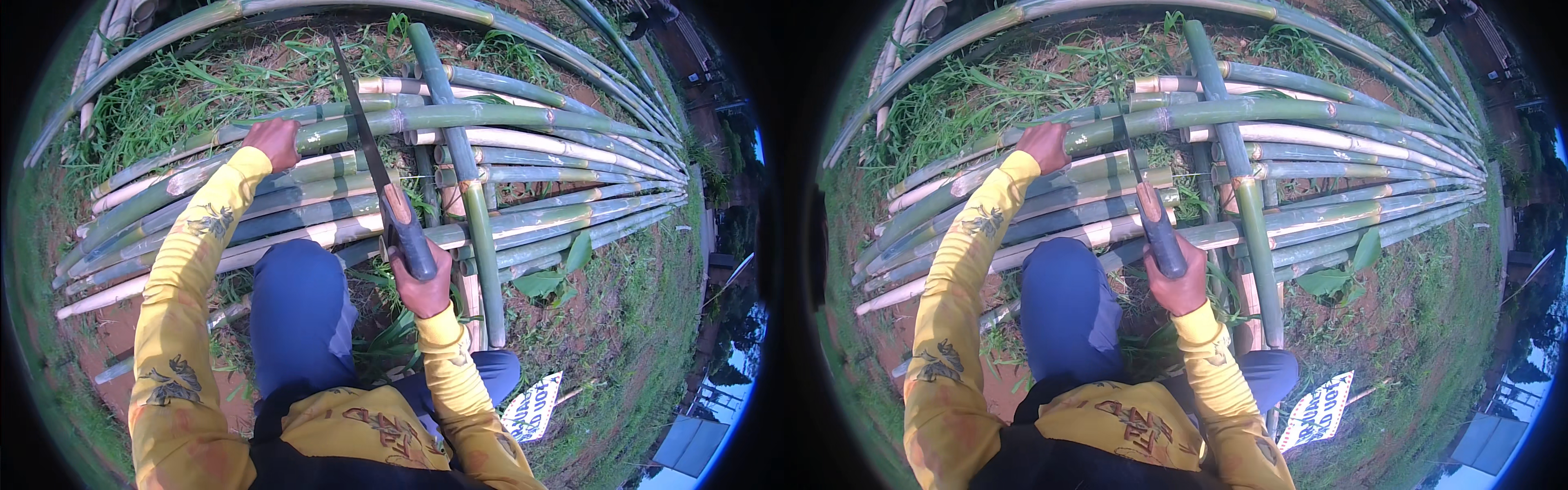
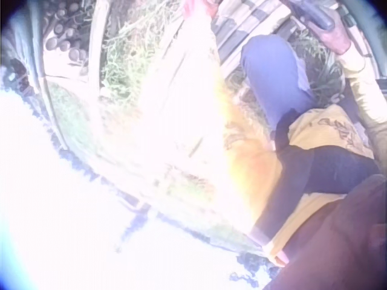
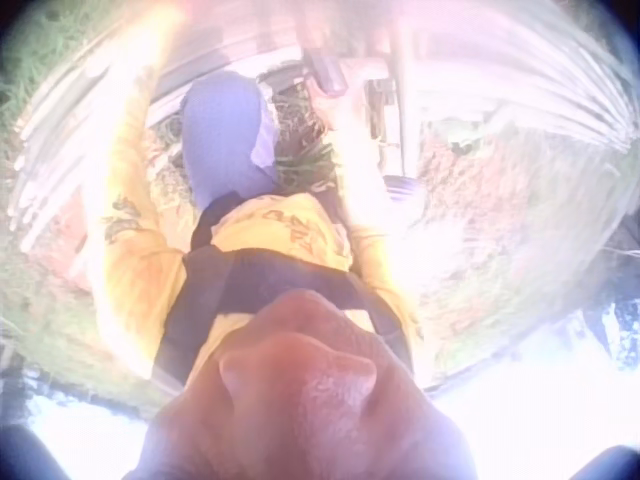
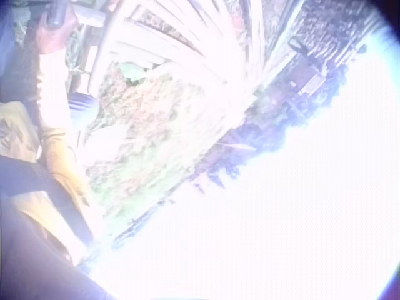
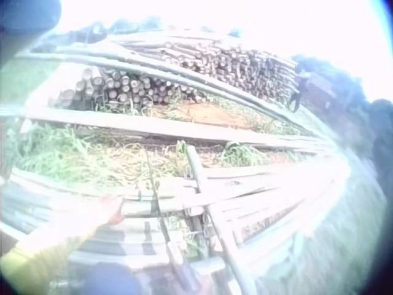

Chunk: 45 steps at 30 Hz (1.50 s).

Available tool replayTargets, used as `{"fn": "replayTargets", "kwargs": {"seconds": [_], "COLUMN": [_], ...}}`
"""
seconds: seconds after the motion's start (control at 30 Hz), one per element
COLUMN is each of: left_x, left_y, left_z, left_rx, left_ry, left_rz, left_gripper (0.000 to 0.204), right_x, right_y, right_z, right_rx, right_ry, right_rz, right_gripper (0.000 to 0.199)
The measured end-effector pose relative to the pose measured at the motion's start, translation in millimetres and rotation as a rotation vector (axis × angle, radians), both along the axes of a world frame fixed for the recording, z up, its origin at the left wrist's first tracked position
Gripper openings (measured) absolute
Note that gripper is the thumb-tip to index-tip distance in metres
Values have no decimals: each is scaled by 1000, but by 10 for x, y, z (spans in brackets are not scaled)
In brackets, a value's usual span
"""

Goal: The person sits on the ground and uses a machete to cut long bamboo poles into shorter sections. They repeatedly select poles, position them, strike with the machete, and move the cut pieces aside.

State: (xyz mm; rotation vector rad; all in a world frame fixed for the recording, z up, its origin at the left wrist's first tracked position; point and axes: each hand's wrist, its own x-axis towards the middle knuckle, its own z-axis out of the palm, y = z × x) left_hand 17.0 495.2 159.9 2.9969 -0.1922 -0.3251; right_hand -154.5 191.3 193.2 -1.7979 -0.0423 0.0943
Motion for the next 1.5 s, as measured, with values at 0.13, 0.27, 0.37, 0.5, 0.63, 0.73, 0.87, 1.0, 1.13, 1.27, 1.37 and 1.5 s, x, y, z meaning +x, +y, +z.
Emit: {"fn": "replayTargets", "kwargs": {"seconds": [0.13, 0.27, 0.37, 0.5, 0.63, 0.73, 0.87, 1.0, 1.13, 1.27, 1.37, 1.5], "left_x": [41, 55, 56, 111, 12, 87, 28, 97, 87, 12, 71, 179], "left_y": [85, 202, 171, 55, 150, 193, 148, 90, 259, 250, 139, 100], "left_z": [108, 13, 15, 57, 141, 90, 27, 69, 41, -11, -26, 84], "left_rx": [53, 13, 0, -17, 10, 9, -6, 1, -25, 10, 1, 11], "left_ry": [45, 34, 34, 35, 67, 41, 75, -16, 2, 53, 38, -43], "left_rz": [1, 21, 17, 6, 35, 34, 58, 14, 24, 26, 29, 8], "left_gripper": [54, 52, 56, 57, 56, 57, 57, 56, 56, 57, 59, 57], "right_x": [-8, -1185, -1073, 399, -128, -1148, -683, 532, -482, -1089, -312, 565], "right_y": [152, -288, -325, 242, 206, -316, -105, 344, 94, -233, -24, 434], "right_z": [-160, -65, 158, 28, -103, 48, 64, -114, -13, 309, -35, -207], "right_rx": [45, -109, -88, 36, -2, -128, -19, 1, -70, -148, -51, 17], "right_ry": [-33, 54, 120, 39, -22, 90, 27, -115, -78, 29, 25, -158], "right_rz": [-16, 4, -27, 3, 6, -25, -42, 5, -34, -46, -26, -37], "right_gripper": [15, 30, 34, 8, 19, 33, 26, 13, 19, 30, 21, 9]}}
